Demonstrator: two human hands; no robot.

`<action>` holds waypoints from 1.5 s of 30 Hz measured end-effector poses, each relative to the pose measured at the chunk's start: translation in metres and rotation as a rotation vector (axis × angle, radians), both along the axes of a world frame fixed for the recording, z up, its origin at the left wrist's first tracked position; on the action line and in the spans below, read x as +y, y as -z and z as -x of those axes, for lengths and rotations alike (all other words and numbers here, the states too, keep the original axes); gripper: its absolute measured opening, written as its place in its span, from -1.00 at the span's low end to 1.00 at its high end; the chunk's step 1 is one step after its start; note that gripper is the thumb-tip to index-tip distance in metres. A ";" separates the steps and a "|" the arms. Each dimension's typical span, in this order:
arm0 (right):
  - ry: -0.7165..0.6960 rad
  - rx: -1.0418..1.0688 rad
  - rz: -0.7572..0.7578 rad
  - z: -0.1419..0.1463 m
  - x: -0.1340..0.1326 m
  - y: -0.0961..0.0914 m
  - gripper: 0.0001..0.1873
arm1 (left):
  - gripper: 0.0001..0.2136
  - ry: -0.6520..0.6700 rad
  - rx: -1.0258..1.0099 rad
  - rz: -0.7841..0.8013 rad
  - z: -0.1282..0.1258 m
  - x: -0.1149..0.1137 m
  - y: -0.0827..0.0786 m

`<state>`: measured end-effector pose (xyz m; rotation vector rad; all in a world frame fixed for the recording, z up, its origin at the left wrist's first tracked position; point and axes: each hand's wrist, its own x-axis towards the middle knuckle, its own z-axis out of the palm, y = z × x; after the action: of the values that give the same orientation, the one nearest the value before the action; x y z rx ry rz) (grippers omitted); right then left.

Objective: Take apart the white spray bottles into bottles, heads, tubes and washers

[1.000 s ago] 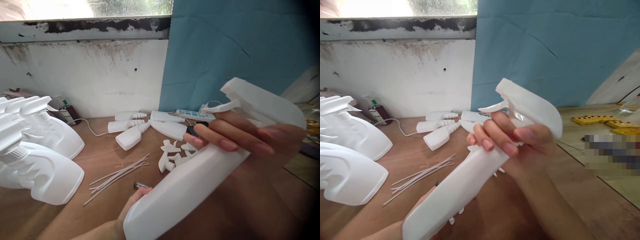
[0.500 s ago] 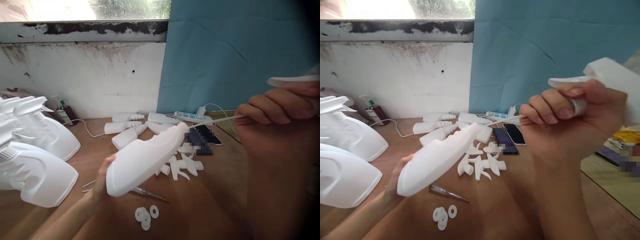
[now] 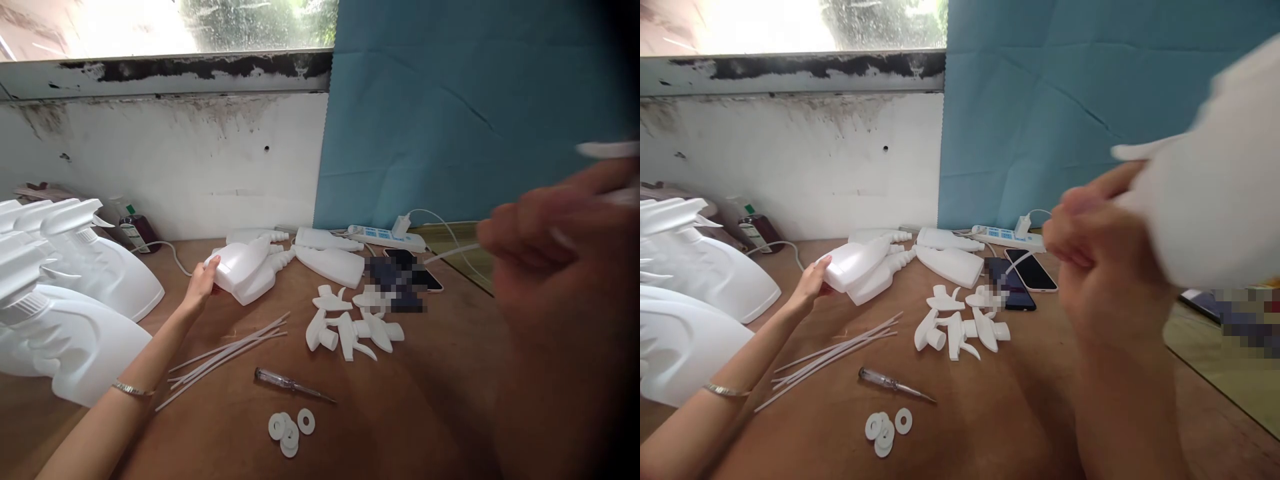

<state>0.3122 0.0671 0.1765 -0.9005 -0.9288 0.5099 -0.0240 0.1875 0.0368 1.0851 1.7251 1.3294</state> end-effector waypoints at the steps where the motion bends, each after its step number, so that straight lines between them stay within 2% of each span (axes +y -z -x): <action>1: 0.056 -0.164 -0.054 0.007 0.000 0.000 -0.78 | -0.60 0.005 -0.010 0.001 -0.001 0.005 -0.001; 3: 0.113 -0.517 -0.082 0.014 0.002 0.002 -0.77 | -0.61 0.016 -0.024 0.005 -0.002 0.014 -0.003; 6: 0.001 -0.877 0.150 0.017 0.007 0.010 -0.79 | -0.63 0.040 -0.039 0.012 -0.001 0.025 -0.007; 9: -0.115 -1.065 0.344 0.020 0.013 0.016 -0.84 | -0.64 0.029 -0.014 0.004 0.001 0.037 -0.010; 12: -0.174 -1.116 0.386 0.025 0.017 0.018 -0.88 | -0.62 -0.012 0.078 -0.008 0.003 0.052 -0.010; 15: -0.163 -1.135 0.389 0.028 0.018 0.018 -0.90 | -0.56 -0.039 0.215 -0.011 0.003 0.064 -0.008; 20: -0.123 -1.169 0.379 0.027 0.018 0.019 -0.92 | -0.49 -0.030 0.548 -0.080 -0.005 0.068 -0.010; 22: -0.132 -1.144 0.386 0.026 0.019 0.021 -0.90 | -0.51 0.044 0.701 -0.136 -0.010 0.068 -0.012; 26: -0.200 -1.101 0.380 0.024 0.021 0.024 -0.83 | -0.52 0.274 0.970 -0.216 -0.019 0.079 -0.014; 30: -0.220 -1.203 0.401 0.023 0.018 0.021 -0.81 | -0.61 0.433 1.139 -0.218 -0.025 0.098 -0.011; 33: -0.204 -1.343 0.418 0.024 0.014 0.015 -0.81 | -0.62 0.444 1.202 -0.205 -0.026 0.109 -0.008; 37: -0.241 -1.442 0.413 0.028 0.011 0.014 -0.89 | -0.63 0.380 1.220 -0.179 -0.022 0.123 -0.005; 42: -0.348 -1.479 0.357 0.033 0.013 0.026 -0.83 | -0.59 0.338 1.159 -0.157 -0.020 0.139 -0.008; 45: -0.392 -1.545 0.330 0.040 0.016 0.034 -0.83 | -0.52 0.318 1.077 -0.172 -0.031 0.133 -0.017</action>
<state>0.2721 0.0834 0.1421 -1.4107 -2.5032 0.2110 0.0072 0.3203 0.0536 2.3377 1.9927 0.6953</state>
